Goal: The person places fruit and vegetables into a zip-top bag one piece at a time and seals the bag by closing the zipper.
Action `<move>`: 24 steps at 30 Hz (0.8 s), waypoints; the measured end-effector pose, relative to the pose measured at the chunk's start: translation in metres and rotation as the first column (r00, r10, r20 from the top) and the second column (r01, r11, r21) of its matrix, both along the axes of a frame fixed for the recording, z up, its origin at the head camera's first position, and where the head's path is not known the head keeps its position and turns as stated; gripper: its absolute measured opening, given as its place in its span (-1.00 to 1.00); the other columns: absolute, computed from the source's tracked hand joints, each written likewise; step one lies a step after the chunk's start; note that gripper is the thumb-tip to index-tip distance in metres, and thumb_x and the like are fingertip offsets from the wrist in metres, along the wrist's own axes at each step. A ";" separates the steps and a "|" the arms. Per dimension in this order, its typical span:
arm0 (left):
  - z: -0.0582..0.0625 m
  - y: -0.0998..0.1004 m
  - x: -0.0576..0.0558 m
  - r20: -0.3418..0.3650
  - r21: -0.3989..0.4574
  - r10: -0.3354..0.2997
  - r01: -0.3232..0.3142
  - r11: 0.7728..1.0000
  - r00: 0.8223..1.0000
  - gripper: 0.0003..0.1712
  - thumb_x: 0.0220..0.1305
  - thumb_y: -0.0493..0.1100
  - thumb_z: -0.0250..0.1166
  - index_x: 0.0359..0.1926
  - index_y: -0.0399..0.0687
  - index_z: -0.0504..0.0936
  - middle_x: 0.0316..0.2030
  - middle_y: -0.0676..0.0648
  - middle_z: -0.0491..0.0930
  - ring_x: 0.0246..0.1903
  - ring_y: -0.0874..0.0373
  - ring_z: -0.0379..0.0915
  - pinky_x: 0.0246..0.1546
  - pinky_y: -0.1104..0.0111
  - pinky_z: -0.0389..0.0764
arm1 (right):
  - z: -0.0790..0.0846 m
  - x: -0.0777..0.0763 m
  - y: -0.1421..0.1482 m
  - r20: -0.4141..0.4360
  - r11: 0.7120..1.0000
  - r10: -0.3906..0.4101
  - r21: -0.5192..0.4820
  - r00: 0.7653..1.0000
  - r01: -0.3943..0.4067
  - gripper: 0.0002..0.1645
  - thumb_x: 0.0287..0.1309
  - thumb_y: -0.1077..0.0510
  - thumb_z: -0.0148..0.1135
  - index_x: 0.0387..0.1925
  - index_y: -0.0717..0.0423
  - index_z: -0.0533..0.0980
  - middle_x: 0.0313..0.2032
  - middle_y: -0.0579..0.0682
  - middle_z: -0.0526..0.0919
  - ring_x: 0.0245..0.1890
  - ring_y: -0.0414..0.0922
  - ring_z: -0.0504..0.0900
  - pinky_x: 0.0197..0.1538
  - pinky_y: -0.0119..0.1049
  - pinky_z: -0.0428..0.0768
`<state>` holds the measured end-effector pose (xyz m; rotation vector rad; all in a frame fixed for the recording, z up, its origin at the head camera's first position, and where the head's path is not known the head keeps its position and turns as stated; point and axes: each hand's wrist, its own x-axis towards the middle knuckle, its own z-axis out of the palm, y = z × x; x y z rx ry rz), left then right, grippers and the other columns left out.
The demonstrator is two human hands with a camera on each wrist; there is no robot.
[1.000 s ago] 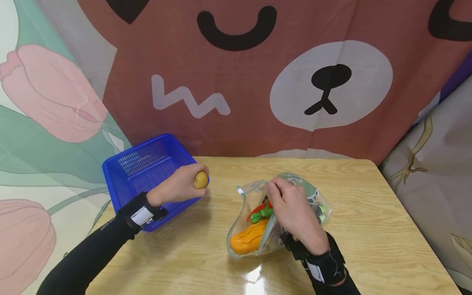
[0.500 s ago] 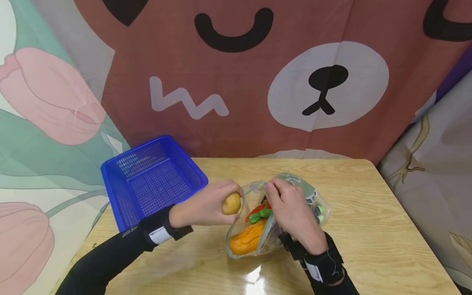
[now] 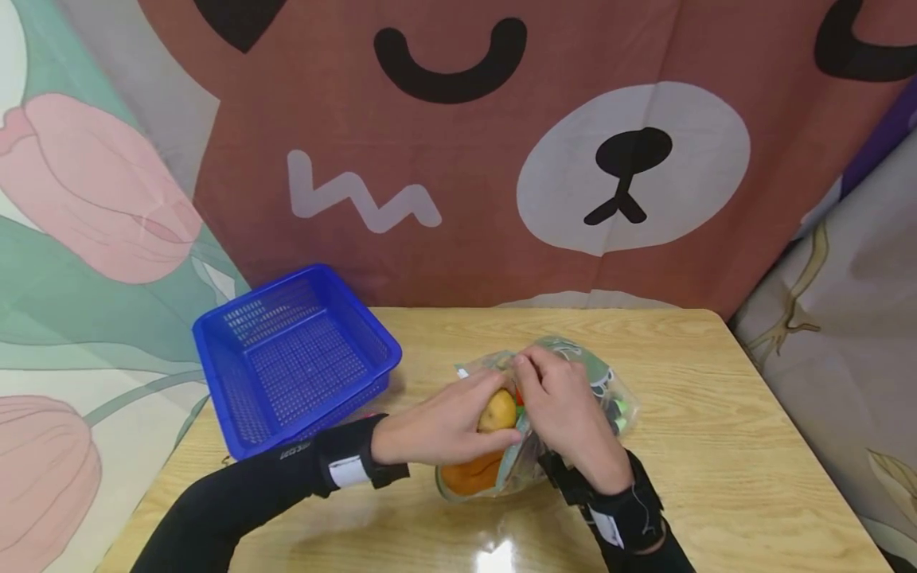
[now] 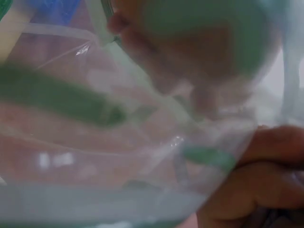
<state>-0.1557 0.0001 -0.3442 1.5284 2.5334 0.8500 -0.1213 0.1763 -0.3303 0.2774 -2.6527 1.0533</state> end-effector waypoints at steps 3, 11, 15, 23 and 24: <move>-0.004 0.006 0.001 0.031 0.015 0.007 -0.008 1.000 0.999 -0.69 0.34 0.01 0.13 -0.06 -0.04 0.29 -0.33 0.07 0.30 -0.37 0.31 0.25 -0.43 0.64 0.29 | 0.000 0.000 0.000 -0.006 1.000 0.001 -0.008 1.000 -0.001 -0.64 0.42 0.06 -0.11 -0.19 0.17 0.57 -0.50 -0.02 0.57 -0.64 -0.24 0.36 -0.56 -0.39 0.37; -0.018 0.014 0.002 0.050 0.058 -0.002 -0.001 0.998 0.999 -0.77 0.41 -0.17 -0.22 0.01 -0.10 0.23 -0.22 0.00 0.25 -0.21 0.22 0.19 -0.22 0.54 0.23 | 0.001 0.000 -0.001 -0.016 1.000 -0.016 -0.013 1.000 0.016 -0.62 0.42 0.05 -0.13 -0.23 0.17 0.57 -0.53 -0.04 0.53 -0.60 -0.21 0.39 -0.53 -0.38 0.38; -0.025 0.014 -0.002 0.046 0.027 0.000 -0.002 1.000 0.999 -0.72 0.23 -0.23 -0.20 -0.04 -0.16 0.23 -0.20 -0.03 0.22 -0.21 0.18 0.15 -0.18 0.50 0.18 | 0.000 0.000 -0.001 -0.015 1.000 -0.012 -0.008 1.000 0.012 -0.62 0.43 0.04 -0.13 -0.24 0.15 0.57 -0.56 -0.06 0.48 -0.59 -0.21 0.40 -0.49 -0.39 0.39; -0.030 0.020 -0.009 0.040 -0.076 0.019 -0.016 0.997 0.999 -0.39 0.28 -0.23 -0.02 0.32 -0.20 0.04 0.04 -0.10 0.27 -0.03 0.18 0.19 0.00 0.49 0.27 | 0.000 0.000 -0.001 -0.015 1.000 0.007 -0.006 1.000 -0.007 -0.63 0.42 0.05 -0.13 -0.21 0.14 0.57 -0.49 -0.05 0.55 -0.56 -0.21 0.42 -0.45 -0.37 0.40; -0.030 0.022 -0.010 0.024 -0.066 0.003 -0.001 0.998 1.000 -0.33 0.29 -0.25 -0.01 0.36 -0.21 -0.02 0.10 -0.12 0.25 0.02 0.17 0.18 0.07 0.48 0.26 | 0.000 0.000 -0.001 -0.018 1.000 0.007 -0.005 1.000 -0.007 -0.63 0.42 0.06 -0.12 -0.20 0.15 0.57 -0.48 -0.04 0.57 -0.56 -0.21 0.42 -0.46 -0.37 0.39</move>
